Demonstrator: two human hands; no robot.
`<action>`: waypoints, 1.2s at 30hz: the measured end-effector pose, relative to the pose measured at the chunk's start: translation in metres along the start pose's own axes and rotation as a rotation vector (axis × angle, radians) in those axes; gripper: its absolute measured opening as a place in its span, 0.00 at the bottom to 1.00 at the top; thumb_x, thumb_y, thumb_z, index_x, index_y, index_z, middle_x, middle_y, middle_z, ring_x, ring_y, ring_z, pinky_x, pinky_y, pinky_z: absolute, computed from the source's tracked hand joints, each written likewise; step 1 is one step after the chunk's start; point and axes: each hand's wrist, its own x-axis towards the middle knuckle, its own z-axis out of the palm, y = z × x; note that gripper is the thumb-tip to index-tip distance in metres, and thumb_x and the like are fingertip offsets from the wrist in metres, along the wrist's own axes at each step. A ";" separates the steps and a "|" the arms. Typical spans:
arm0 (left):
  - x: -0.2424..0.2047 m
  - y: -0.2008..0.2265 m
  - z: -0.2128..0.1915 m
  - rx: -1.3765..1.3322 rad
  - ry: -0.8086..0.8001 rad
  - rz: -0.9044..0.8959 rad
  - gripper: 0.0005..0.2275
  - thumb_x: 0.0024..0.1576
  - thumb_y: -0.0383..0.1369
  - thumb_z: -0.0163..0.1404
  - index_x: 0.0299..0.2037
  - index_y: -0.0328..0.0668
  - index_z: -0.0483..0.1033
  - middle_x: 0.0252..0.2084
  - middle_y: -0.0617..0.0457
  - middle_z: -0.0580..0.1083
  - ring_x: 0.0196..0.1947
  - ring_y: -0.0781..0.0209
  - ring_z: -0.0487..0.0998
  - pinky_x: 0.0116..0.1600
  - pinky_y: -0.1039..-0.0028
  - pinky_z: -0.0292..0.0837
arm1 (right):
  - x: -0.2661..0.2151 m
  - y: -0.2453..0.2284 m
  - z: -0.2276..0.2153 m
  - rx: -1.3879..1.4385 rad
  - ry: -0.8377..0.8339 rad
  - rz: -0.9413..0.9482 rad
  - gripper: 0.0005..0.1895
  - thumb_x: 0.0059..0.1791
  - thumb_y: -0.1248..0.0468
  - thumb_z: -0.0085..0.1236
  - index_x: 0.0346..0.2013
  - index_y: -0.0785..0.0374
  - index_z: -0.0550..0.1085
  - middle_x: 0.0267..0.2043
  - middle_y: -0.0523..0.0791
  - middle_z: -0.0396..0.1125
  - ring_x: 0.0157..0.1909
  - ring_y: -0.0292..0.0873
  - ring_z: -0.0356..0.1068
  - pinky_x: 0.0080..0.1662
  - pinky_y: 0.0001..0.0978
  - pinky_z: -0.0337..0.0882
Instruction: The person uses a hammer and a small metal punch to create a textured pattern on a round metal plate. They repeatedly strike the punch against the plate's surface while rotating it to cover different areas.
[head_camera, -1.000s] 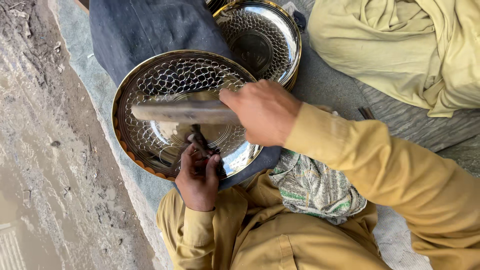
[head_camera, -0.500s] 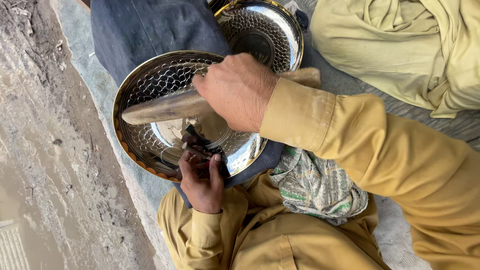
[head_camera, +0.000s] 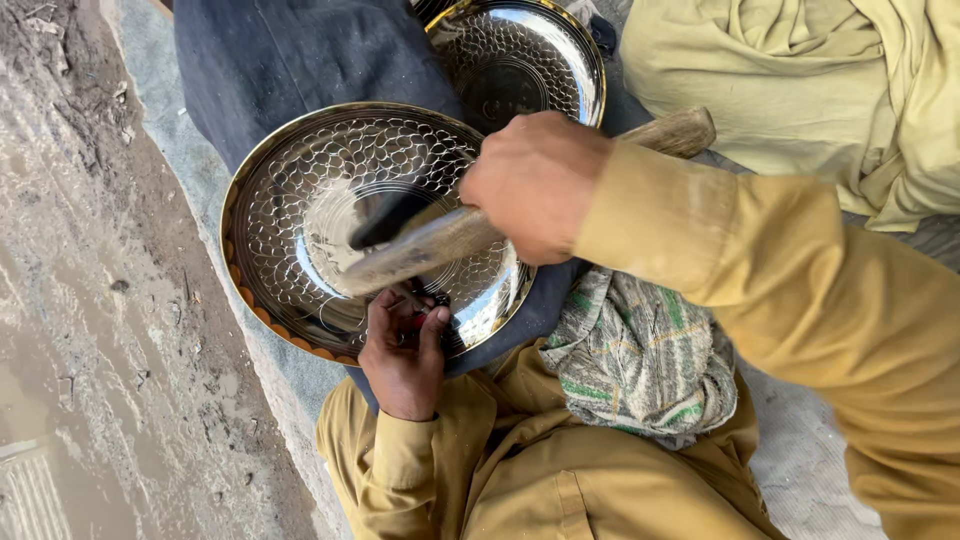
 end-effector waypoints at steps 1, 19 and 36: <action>0.001 0.001 -0.001 -0.003 -0.042 0.000 0.20 0.54 0.24 0.63 0.55 0.33 0.72 0.40 0.49 0.82 0.39 0.66 0.83 0.45 0.77 0.78 | -0.010 0.006 0.008 0.080 0.057 0.010 0.17 0.35 0.69 0.66 0.38 0.58 0.80 0.31 0.49 0.76 0.34 0.51 0.78 0.40 0.45 0.78; 0.062 0.022 -0.013 0.210 -0.855 0.390 0.19 0.54 0.30 0.60 0.57 0.45 0.75 0.40 0.50 0.82 0.39 0.51 0.83 0.42 0.64 0.77 | -0.138 -0.064 0.173 0.962 0.370 0.704 0.16 0.43 0.64 0.62 0.42 0.63 0.67 0.24 0.54 0.73 0.25 0.57 0.77 0.32 0.50 0.74; -0.005 0.000 -0.001 0.036 -0.079 0.028 0.23 0.57 0.24 0.60 0.63 0.35 0.67 0.42 0.49 0.82 0.41 0.63 0.85 0.44 0.75 0.80 | -0.060 -0.005 0.073 0.464 0.449 0.221 0.20 0.40 0.69 0.62 0.46 0.68 0.69 0.31 0.55 0.73 0.33 0.58 0.76 0.36 0.50 0.74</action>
